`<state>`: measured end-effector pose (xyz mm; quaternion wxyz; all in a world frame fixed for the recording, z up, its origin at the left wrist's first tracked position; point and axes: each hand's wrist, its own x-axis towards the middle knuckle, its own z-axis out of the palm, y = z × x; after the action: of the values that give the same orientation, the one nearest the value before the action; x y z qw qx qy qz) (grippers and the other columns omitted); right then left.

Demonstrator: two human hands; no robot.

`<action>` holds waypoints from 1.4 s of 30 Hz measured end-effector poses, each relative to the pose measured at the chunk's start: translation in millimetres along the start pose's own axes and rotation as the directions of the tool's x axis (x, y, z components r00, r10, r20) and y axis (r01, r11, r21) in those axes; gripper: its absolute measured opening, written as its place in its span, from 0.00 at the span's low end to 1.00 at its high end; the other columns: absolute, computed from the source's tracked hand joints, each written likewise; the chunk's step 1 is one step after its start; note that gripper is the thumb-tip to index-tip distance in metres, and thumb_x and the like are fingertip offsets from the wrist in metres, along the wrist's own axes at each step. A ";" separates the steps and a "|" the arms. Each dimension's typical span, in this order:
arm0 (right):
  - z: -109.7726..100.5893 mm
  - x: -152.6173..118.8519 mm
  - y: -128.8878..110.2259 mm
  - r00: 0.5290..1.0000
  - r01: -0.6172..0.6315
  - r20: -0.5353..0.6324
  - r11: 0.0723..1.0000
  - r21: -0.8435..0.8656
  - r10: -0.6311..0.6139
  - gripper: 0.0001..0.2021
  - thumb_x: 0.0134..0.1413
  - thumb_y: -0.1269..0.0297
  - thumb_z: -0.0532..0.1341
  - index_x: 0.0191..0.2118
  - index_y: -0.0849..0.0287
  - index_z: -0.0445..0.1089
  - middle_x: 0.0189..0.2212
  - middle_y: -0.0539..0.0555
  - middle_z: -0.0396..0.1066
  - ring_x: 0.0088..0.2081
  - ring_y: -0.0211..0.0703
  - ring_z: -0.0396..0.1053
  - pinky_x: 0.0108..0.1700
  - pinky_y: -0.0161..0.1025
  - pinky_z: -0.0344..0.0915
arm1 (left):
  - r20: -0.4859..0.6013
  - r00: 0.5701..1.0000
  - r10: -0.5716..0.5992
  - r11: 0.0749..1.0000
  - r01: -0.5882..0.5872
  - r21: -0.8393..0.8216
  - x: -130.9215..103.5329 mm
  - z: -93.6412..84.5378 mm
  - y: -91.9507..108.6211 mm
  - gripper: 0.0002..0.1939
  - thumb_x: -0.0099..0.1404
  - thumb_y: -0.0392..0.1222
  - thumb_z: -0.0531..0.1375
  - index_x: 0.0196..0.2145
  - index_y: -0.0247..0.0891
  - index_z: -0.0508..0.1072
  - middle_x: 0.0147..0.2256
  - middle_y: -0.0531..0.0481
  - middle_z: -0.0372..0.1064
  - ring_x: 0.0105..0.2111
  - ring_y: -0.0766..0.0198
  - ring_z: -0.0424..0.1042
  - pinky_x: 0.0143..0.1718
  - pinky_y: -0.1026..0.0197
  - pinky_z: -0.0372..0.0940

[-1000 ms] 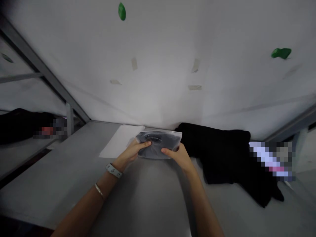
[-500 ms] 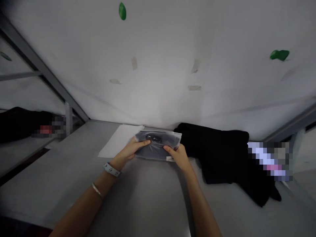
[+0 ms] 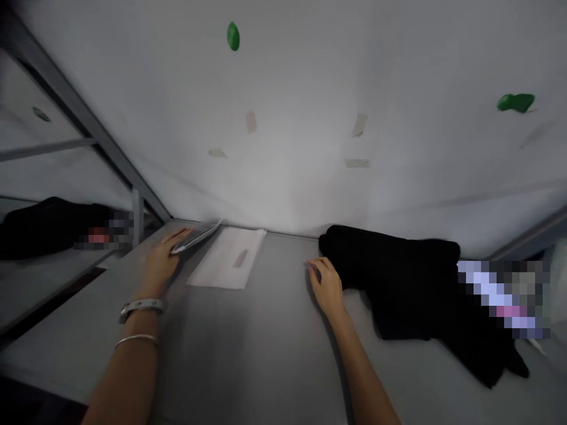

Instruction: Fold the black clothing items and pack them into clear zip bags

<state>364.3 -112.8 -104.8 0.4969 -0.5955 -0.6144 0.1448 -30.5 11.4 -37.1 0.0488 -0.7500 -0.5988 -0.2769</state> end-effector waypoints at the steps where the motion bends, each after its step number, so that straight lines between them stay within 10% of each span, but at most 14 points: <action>1: -0.1 -0.3 0.7 1.000 0.005 0.004 1.000 -0.011 -0.005 0.12 0.58 0.63 0.53 0.40 0.56 0.74 0.38 0.57 0.71 0.41 0.48 0.70 0.46 0.46 0.67 | 0.032 0.999 0.001 0.999 -0.002 0.034 -1.7 4.4 -2.4 0.34 0.53 0.24 0.49 0.56 0.41 0.68 0.59 0.47 0.63 0.58 0.54 0.63 0.60 0.47 0.57; 10: -3.1 -2.3 -1.1 0.998 0.054 0.031 0.995 -0.082 -0.052 0.13 0.59 0.64 0.51 0.41 0.56 0.73 0.40 0.57 0.70 0.42 0.48 0.70 0.47 0.46 0.67 | 0.325 0.946 0.007 0.998 -0.027 0.057 -9.3 8.1 -4.8 0.42 0.51 0.24 0.48 0.64 0.47 0.57 0.67 0.49 0.44 0.67 0.46 0.41 0.59 0.28 0.45; 17: -3.5 -3.3 -6.8 0.995 0.097 -0.015 0.990 -0.101 -0.099 0.14 0.59 0.67 0.50 0.41 0.55 0.73 0.40 0.57 0.70 0.42 0.47 0.70 0.47 0.46 0.66 | 0.359 0.933 0.017 0.999 -0.027 0.022 -11.0 9.2 -11.1 0.47 0.45 0.24 0.48 0.64 0.49 0.56 0.67 0.50 0.44 0.67 0.46 0.41 0.60 0.30 0.46; 25: -53.4 12.3 -10.3 0.870 -0.114 -0.474 0.879 -0.463 -0.137 0.17 0.54 0.67 0.54 0.48 0.56 0.71 0.51 0.60 0.67 0.55 0.55 0.59 0.57 0.57 0.50 | 0.307 0.950 0.056 0.998 -0.045 -0.043 2.0 2.3 -2.9 0.43 0.45 0.25 0.50 0.61 0.39 0.63 0.68 0.48 0.43 0.67 0.41 0.39 0.63 0.35 0.47; 32: -81.9 10.5 33.7 0.883 -0.367 -0.439 0.827 -0.426 0.165 0.13 0.51 0.60 0.55 0.37 0.56 0.74 0.43 0.60 0.70 0.49 0.60 0.61 0.50 0.62 0.52 | 0.002 0.979 0.202 0.965 -0.198 -0.173 10.7 15.7 60.8 0.28 0.55 0.29 0.50 0.53 0.40 0.70 0.66 0.51 0.48 0.66 0.46 0.44 0.65 0.40 0.46; 38: -90.4 8.8 45.8 0.825 -0.392 -0.547 0.840 -0.374 0.141 0.18 0.51 0.61 0.55 0.45 0.64 0.72 0.45 0.67 0.65 0.45 0.57 0.63 0.46 0.52 0.59 | 0.110 0.904 0.413 0.877 -0.362 -0.315 0.0 33.1 123.8 0.22 0.59 0.31 0.50 0.48 0.42 0.73 0.62 0.50 0.56 0.64 0.53 0.50 0.64 0.44 0.48; 42: -99.0 9.5 56.4 0.782 -0.439 -0.599 0.833 -0.338 0.169 0.16 0.51 0.60 0.55 0.39 0.66 0.73 0.35 0.65 0.70 0.39 0.57 0.65 0.45 0.52 0.59 | 0.128 0.917 0.377 0.825 -0.270 -0.496 -3.7 37.3 141.9 0.19 0.60 0.34 0.52 0.46 0.43 0.74 0.55 0.49 0.67 0.57 0.56 0.61 0.61 0.46 0.54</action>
<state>476.9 -131.4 -98.1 0.4640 -0.8053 -0.3552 -0.1003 113.6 -16.2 -33.6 -0.1541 -0.8562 -0.3787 -0.3158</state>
